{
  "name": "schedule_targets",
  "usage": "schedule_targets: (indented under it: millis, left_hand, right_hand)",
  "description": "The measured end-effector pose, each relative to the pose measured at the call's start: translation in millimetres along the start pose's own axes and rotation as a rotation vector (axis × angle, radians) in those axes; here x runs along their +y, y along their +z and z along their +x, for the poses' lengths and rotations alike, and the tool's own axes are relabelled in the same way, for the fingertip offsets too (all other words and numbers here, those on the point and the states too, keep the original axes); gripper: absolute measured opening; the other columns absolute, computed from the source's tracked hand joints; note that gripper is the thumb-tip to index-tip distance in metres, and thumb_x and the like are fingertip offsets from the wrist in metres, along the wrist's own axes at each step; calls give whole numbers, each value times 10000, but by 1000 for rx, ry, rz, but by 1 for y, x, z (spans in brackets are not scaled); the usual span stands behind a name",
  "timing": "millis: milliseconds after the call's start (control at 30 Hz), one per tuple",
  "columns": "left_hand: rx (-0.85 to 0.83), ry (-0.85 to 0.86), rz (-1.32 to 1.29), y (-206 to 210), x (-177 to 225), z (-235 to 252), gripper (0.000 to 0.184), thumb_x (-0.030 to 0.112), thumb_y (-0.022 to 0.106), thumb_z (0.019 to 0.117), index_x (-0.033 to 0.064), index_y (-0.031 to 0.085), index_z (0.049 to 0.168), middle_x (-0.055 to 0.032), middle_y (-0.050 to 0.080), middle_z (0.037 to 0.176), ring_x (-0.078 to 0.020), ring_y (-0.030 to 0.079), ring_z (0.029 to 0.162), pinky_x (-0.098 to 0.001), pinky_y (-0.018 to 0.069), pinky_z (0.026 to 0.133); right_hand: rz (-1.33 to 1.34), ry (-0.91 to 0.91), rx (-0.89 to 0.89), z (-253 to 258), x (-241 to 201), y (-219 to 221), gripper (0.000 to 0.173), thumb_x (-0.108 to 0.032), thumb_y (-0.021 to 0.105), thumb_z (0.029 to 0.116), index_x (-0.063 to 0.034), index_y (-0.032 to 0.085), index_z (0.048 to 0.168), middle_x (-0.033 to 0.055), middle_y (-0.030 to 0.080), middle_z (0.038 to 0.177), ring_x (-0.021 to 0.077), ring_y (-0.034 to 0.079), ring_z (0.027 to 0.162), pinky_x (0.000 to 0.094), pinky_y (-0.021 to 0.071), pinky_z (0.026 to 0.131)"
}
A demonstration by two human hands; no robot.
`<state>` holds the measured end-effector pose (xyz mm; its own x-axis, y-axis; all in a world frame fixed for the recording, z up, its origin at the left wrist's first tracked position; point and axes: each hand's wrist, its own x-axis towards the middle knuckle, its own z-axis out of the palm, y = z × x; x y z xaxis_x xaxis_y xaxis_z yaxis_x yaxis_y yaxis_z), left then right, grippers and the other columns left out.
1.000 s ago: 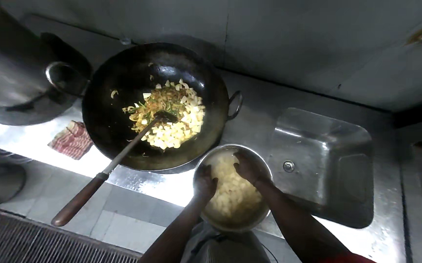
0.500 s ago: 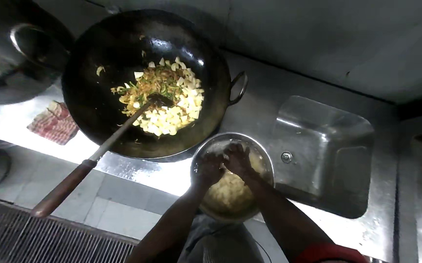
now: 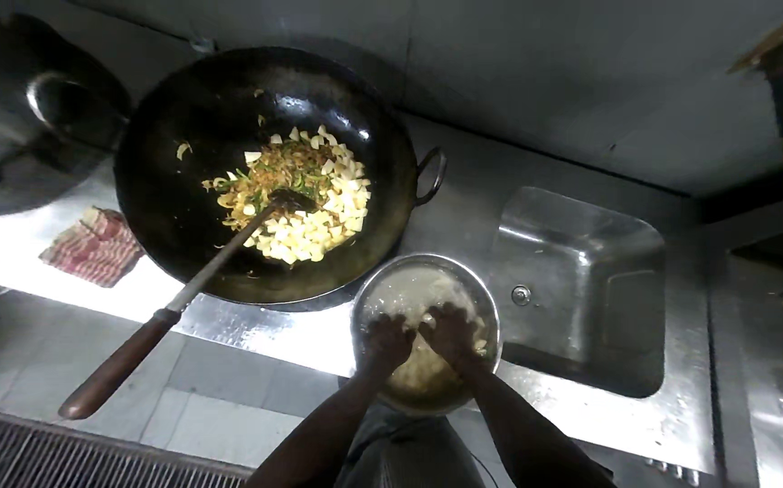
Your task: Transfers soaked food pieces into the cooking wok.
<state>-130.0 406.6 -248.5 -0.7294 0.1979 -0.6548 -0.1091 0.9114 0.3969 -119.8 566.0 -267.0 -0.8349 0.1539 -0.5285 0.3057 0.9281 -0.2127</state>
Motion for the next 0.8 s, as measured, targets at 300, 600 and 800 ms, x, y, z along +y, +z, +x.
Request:
schedule_targets:
  millis: [300, 600, 800]
  left_hand:
    - [-64, -77, -513, 1, -1, -15, 485, 405, 441, 1096, 63, 561, 1420, -244, 602, 1372, -418, 565, 1287, -622, 431, 1067]
    - [43, -197, -1149, 24, 18, -26, 436, 361, 468, 1095, 65, 582, 1394, -187, 581, 1410, -325, 562, 1280, -549, 462, 1060]
    - [215, -202, -1369, 11, 42, -29, 358, 297, 553, 1066, 18, 643, 1271, -207, 655, 1219, -289, 639, 1092, -483, 539, 940]
  right_hand:
    - [397, 144, -130, -14, -2, 11, 540, -516, 511, 1041, -112, 624, 1380, 229, 601, 1361, 412, 574, 1265, 618, 471, 1036]
    - [1147, 331, -122, -33, -21, 27, 576, -549, 557, 1012, -156, 582, 1432, 144, 615, 1392, 300, 580, 1272, 560, 482, 1039]
    - [1552, 350, 87, -46, -52, 10, 378, -337, 498, 1077, -67, 620, 1311, 142, 663, 1218, 239, 647, 1081, 467, 558, 909]
